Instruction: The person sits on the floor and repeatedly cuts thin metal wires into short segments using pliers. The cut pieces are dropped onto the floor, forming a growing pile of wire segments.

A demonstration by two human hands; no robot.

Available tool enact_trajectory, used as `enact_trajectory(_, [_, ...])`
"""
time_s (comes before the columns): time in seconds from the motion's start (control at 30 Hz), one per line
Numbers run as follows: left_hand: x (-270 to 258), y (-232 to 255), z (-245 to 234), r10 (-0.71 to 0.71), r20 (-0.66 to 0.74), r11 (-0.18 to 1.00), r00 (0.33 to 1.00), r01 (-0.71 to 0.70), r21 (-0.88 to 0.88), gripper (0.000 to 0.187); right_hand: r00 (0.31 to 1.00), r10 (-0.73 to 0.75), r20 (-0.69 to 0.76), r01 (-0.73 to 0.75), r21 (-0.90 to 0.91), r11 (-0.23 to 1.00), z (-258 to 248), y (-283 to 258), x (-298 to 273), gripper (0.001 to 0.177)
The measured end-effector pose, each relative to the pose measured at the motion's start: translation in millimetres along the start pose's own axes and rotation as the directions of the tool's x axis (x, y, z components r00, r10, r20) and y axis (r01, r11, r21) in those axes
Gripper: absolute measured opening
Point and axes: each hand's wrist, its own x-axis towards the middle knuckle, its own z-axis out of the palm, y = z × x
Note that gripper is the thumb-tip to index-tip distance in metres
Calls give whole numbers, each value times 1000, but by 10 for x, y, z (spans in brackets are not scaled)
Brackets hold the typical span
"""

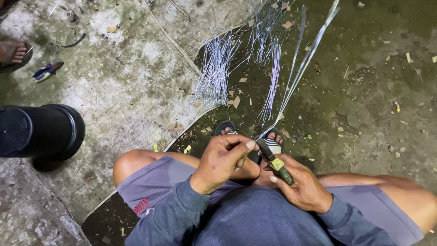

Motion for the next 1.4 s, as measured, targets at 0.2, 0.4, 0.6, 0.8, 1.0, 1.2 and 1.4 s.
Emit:
enact_trajectory(0.2, [26,-50,2,-110,59,950,992,123,-287,21,993,120,5,-119,-16,993,-5,73,-23,19])
enact_trajectory(0.4, [65,-97,-6,-138,98,910,986,165,-381,21,996,46,75,-59,173,983,34,78,-46,32])
enact_trajectory(0.6, [73,-120,-33,-160,101,892,982,188,-412,20,995,103,12,-103,99,990,76,51,-29,33])
enact_trajectory(0.8, [59,-126,-19,-207,98,850,973,228,-475,19,998,43,-41,-40,64,997,98,50,-35,22])
enact_trajectory(1.0, [37,-193,-5,-185,164,775,969,247,-582,16,992,121,-44,-119,34,992,122,74,-70,10])
enact_trajectory(1.2, [33,-281,-31,-158,212,722,964,260,-641,16,998,54,38,-58,110,992,49,101,-76,24])
enact_trajectory(1.4, [18,-316,-13,-111,174,788,979,193,-584,24,975,212,65,-222,255,941,116,285,-86,33])
